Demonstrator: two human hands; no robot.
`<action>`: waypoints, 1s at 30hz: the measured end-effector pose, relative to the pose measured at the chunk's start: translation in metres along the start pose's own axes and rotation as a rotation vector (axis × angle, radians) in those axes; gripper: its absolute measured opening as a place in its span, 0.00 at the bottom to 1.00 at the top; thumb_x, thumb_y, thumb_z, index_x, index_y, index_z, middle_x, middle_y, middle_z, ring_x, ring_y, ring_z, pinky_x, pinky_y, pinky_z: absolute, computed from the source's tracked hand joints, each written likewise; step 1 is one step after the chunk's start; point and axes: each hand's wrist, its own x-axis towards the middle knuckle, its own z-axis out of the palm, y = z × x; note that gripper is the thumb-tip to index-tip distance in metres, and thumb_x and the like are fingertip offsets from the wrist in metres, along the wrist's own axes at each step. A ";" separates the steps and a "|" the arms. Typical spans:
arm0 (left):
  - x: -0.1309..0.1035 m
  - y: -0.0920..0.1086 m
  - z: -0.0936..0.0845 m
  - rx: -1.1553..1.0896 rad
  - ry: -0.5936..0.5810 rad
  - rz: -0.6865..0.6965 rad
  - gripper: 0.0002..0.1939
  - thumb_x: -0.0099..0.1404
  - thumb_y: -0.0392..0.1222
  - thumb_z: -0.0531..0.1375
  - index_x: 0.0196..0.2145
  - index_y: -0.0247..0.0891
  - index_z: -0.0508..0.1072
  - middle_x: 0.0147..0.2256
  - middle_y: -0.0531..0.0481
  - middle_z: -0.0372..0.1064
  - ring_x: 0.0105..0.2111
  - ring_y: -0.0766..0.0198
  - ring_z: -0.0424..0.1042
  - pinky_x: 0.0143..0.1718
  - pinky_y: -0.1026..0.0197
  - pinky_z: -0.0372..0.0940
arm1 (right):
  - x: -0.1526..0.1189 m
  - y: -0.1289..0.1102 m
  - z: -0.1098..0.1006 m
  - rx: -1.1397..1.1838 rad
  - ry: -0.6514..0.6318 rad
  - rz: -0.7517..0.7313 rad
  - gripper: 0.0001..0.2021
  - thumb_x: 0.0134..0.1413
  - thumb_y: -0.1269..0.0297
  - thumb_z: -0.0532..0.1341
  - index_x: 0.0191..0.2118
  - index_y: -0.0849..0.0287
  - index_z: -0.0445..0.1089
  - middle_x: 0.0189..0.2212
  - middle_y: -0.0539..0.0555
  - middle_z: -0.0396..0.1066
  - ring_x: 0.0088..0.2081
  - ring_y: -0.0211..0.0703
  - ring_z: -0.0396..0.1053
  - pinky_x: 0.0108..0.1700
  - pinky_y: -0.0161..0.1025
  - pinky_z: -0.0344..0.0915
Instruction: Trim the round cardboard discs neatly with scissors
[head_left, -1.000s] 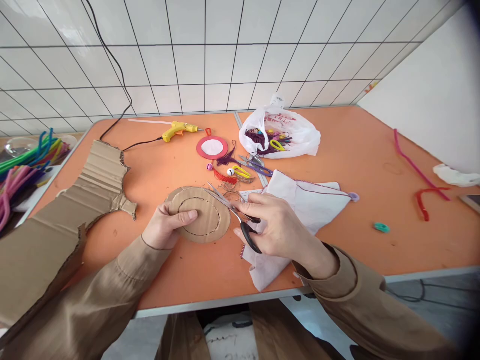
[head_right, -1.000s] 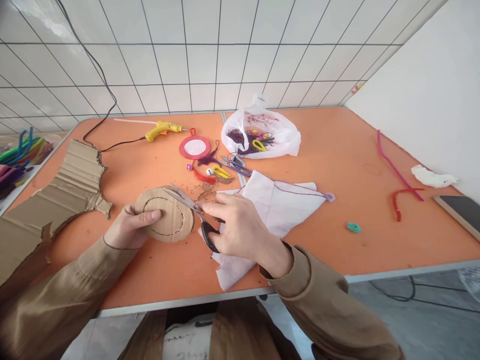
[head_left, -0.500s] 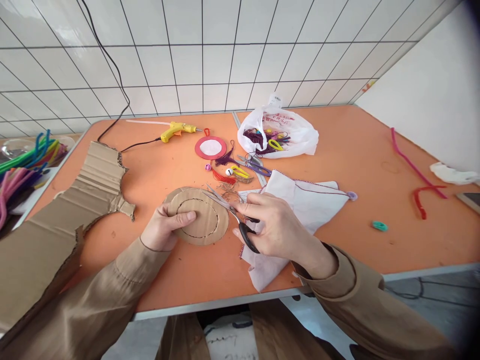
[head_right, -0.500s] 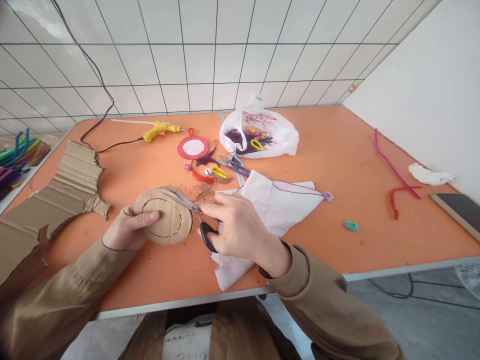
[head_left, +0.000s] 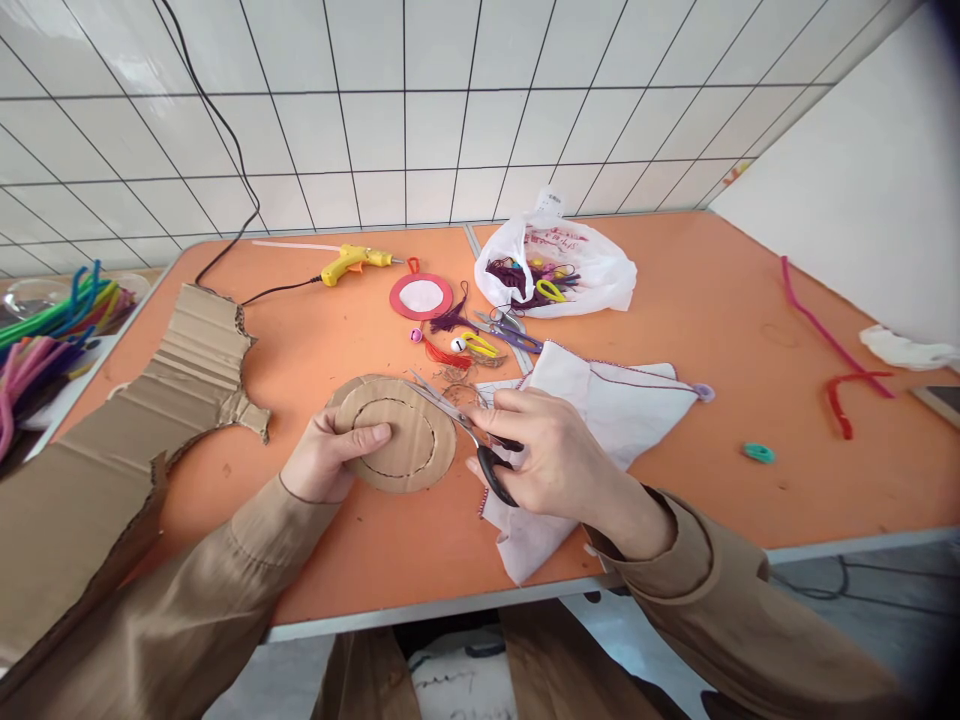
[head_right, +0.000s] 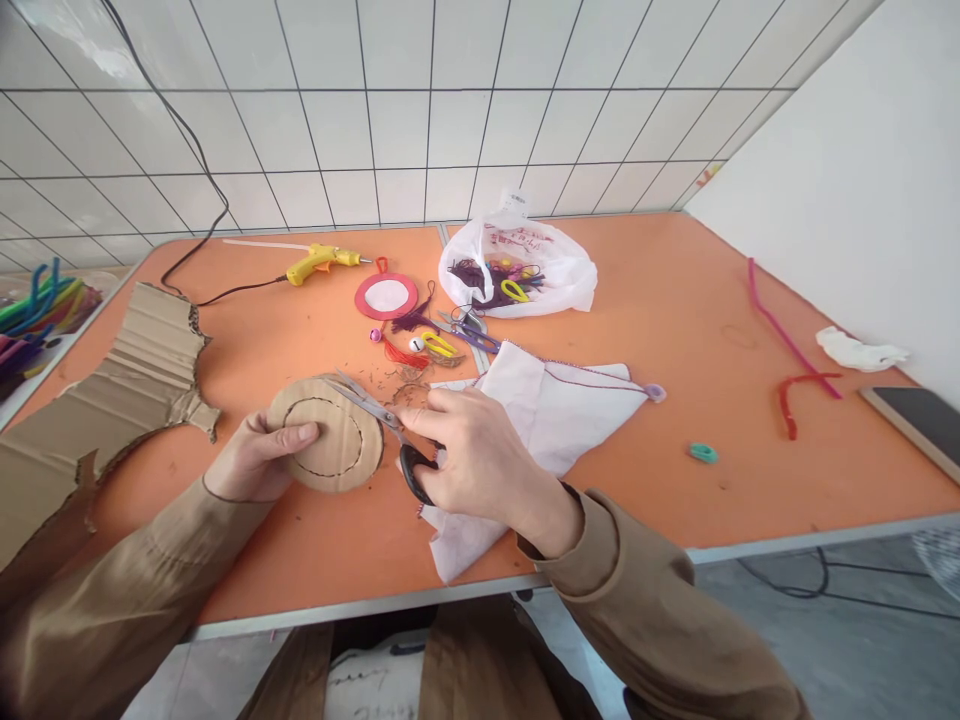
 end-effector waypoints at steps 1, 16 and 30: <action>0.000 0.000 0.000 -0.001 -0.001 -0.002 0.16 0.43 0.40 0.77 0.33 0.38 0.84 0.32 0.46 0.83 0.33 0.53 0.80 0.39 0.57 0.74 | 0.000 0.000 0.000 0.001 0.000 -0.002 0.02 0.47 0.71 0.62 0.29 0.63 0.72 0.23 0.46 0.52 0.24 0.35 0.52 0.28 0.35 0.51; -0.001 0.004 0.003 0.027 0.017 0.015 0.15 0.44 0.43 0.76 0.32 0.37 0.84 0.33 0.45 0.83 0.35 0.51 0.81 0.40 0.55 0.75 | 0.008 -0.002 0.000 0.450 -0.072 0.240 0.05 0.50 0.66 0.64 0.29 0.59 0.68 0.23 0.46 0.58 0.27 0.37 0.56 0.30 0.36 0.55; 0.010 -0.004 0.003 -0.126 0.046 -0.019 0.16 0.52 0.44 0.70 0.38 0.36 0.81 0.37 0.40 0.82 0.49 0.39 0.77 0.50 0.45 0.73 | 0.017 -0.008 0.016 1.072 -0.193 0.570 0.07 0.43 0.65 0.62 0.23 0.57 0.62 0.20 0.44 0.55 0.23 0.34 0.56 0.28 0.37 0.55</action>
